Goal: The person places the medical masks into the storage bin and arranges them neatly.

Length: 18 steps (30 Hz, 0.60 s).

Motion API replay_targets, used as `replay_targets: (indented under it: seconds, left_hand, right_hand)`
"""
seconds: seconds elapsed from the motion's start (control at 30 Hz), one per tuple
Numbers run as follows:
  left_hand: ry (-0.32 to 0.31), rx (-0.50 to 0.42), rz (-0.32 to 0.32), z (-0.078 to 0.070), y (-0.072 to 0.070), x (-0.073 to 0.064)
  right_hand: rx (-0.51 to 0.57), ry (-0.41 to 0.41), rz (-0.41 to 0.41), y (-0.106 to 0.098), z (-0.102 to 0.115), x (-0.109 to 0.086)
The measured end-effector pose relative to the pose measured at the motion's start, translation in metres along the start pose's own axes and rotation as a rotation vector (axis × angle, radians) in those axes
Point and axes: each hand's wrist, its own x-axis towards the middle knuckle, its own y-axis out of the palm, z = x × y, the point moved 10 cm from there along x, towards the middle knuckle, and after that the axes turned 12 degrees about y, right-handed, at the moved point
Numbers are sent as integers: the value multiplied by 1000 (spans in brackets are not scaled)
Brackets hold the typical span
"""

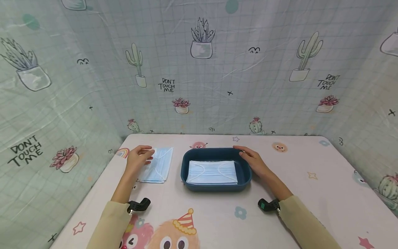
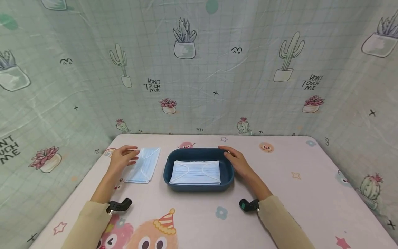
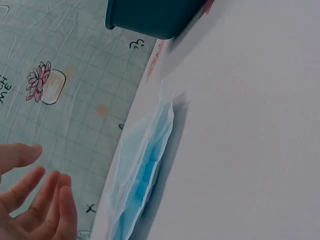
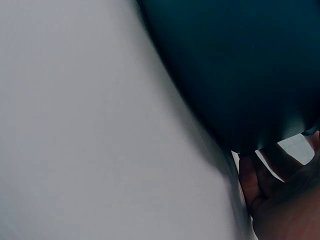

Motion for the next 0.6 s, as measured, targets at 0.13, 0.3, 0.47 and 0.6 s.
replay_targets:
  seconds: [0.13,0.3,0.47,0.6]
  left_hand:
    - [-47,77,-12,11,-3,-3]
    - [-77,172,-4,24,-10,-5]
    - [-62,215,19,30,-11,-4]
    - [-29,275,62,28,-7,-3]
  right_hand:
    - [3,-8,-2,-1,0,0]
    - [11,2,7,2,-1,1]
    - [7,15,3,2,-1,0]
    - [8,2,3,0,-1,-1]
